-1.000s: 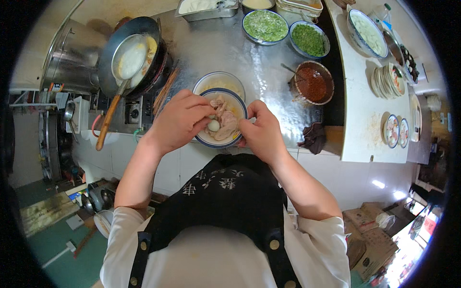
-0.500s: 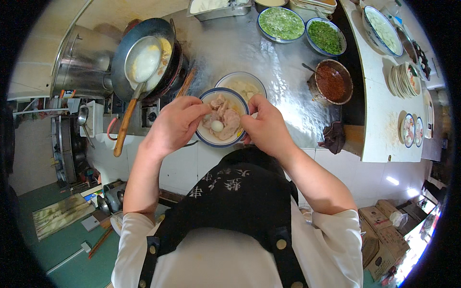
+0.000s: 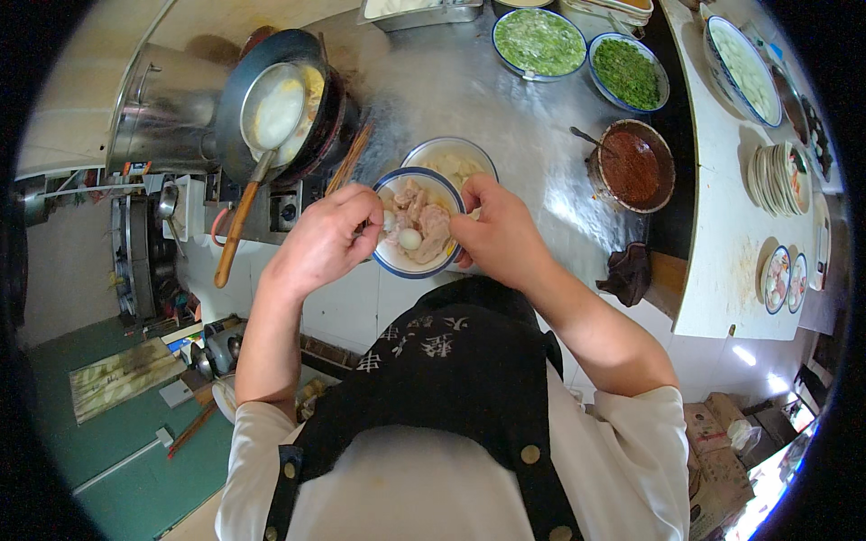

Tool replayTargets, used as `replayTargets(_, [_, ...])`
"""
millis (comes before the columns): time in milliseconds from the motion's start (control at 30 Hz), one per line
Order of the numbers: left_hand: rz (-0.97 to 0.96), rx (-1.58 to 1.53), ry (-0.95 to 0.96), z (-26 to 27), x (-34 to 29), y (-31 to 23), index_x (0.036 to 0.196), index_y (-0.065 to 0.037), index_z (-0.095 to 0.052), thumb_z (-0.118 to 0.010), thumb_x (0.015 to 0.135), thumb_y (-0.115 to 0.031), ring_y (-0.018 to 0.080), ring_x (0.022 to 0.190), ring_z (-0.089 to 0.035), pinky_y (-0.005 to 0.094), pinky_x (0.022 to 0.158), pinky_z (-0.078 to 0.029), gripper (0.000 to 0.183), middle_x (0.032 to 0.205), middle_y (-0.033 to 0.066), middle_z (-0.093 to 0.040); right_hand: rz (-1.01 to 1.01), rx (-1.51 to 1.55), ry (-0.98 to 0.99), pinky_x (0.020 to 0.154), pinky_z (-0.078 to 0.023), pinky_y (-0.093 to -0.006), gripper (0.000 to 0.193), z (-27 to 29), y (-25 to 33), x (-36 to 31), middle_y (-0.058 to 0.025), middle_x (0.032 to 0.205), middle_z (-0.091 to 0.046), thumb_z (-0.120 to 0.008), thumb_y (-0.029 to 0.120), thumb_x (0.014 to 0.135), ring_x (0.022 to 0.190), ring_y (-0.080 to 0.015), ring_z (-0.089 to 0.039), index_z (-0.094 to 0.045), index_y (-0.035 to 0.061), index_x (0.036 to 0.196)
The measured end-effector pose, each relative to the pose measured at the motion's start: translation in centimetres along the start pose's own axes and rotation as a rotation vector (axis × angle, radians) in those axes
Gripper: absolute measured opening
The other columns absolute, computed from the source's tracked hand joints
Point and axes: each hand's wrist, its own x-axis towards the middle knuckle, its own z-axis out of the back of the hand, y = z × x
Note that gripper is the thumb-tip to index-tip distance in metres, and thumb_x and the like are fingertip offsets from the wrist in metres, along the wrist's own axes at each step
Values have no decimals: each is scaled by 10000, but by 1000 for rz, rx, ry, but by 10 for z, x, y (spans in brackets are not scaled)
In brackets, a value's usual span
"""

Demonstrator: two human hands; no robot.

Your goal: The person assembles multiple noodle bowls by placing sliced meat into small bowls, boiling tofu and noodles in a wok, and adding chopped greens, quail eggs, and other toppings. The person uses a ladle and strainer to transfer ingredients and arranges the finished bowls on the counter.

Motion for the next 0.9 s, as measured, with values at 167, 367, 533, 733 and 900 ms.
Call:
replayTargets(167, [51, -73, -57, -2, 3, -4, 873, -57, -591, -690, 791, -6, 323, 784, -644, 386, 683, -536, 139, 925, 114, -624, -6, 32, 39, 479, -522, -311, 139, 6, -3, 7, -90, 701, -620, -606, 38, 845, 534, -162, -639, -484, 25, 910])
replayTargets(367, [95, -165, -250, 0, -7, 1, 874, -38, -591, -688, 786, 34, 214, 746, -629, 308, 670, -524, 150, 867, 86, -620, -29, 68, 41, 472, -527, -315, 130, 12, -12, 17, -90, 716, -609, -607, 41, 849, 541, -172, -649, -484, 28, 890])
replayTargets(533, [430, -595, -506, -19, -90, 34, 832, -31, -581, -665, 826, 68, 129, 776, -597, 265, 699, -501, 130, 856, 44, -633, -16, 48, 10, 469, -529, -297, 130, 18, -20, 25, -82, 772, -590, -595, 31, 869, 551, -171, -647, -468, 48, 894])
replayTargets(733, [1094, -212, 103, -130, -269, 100, 976, -38, -682, -657, 897, -65, 293, 906, -686, 411, 816, -531, 87, 1037, 149, -721, -70, 128, 5, 448, -519, -263, 137, 30, -24, 39, -45, 794, -568, -557, 9, 879, 546, -140, -601, -459, 85, 938])
replayTargets(900, [1329, 41, 100, -176, -372, 163, 1034, -50, -709, -562, 977, -298, 429, 953, -660, 525, 839, -511, 294, 1105, 200, -708, -37, 183, 8, 449, -523, -273, 121, 29, -23, 58, -60, 785, -577, -550, 6, 880, 542, -146, -600, -457, 77, 911])
